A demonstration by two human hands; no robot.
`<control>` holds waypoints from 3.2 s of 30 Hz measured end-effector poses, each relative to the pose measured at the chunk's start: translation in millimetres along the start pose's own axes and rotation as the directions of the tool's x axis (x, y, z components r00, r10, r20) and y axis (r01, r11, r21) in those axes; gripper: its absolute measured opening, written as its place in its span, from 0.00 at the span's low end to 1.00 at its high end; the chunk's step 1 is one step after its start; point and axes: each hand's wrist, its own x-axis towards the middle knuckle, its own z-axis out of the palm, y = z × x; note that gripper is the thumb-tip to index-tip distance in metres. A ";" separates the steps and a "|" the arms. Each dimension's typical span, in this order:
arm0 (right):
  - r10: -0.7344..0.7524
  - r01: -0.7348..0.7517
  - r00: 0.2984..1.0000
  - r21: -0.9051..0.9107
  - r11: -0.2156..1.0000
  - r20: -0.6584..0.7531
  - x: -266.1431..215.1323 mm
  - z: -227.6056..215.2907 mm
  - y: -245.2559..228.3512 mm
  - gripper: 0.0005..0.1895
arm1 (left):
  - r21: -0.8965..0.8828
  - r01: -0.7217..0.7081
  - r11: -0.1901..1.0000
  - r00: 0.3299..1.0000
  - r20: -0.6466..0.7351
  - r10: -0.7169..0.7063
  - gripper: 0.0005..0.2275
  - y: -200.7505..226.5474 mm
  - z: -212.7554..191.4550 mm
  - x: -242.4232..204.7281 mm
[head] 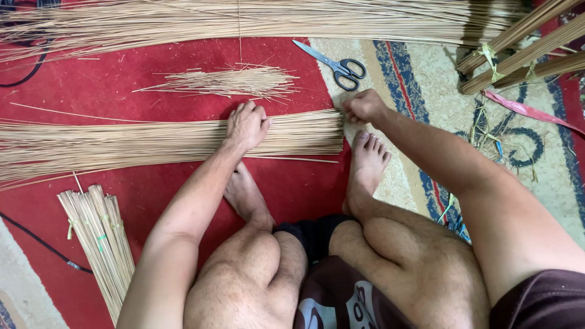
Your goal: The person is organizing thin wooden sticks by gathering them into bundles, aligning their ends, and trimming them to a uniform length using a pair of scissors.
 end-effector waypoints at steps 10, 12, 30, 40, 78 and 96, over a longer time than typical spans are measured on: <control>-0.018 0.018 1.000 -0.010 1.000 0.003 1.6 -1.2 0.6 0.11 | 0.006 0.008 1.000 1.000 -0.026 -0.008 0.09 -7.3 6.5 6.8; -0.042 0.041 0.999 -0.039 0.998 -0.015 5.9 -1.2 -0.1 0.11 | 0.017 0.003 1.000 0.999 -0.042 -0.002 0.10 -17.2 14.2 15.0; -0.361 0.501 0.864 -0.530 0.684 0.351 -45.2 40.3 -142.8 0.12 | 0.109 0.287 0.952 0.955 0.048 -0.293 0.24 -31.7 -16.3 148.8; -0.296 0.345 0.938 -0.548 0.762 0.180 -38.4 -28.2 -105.6 0.11 | 0.472 0.071 0.879 0.996 -0.088 -0.034 0.18 -42.9 -26.9 94.9; -0.448 0.624 0.674 -0.778 -0.082 0.588 -57.3 53.4 -5.6 0.52 | 0.220 -0.342 0.914 0.909 0.323 0.262 0.37 18.9 30.6 -7.5; -0.555 0.754 0.567 -0.654 0.054 0.608 -41.6 55.4 22.7 0.35 | 0.112 -0.324 0.939 0.879 0.403 0.255 0.33 7.6 61.4 -5.8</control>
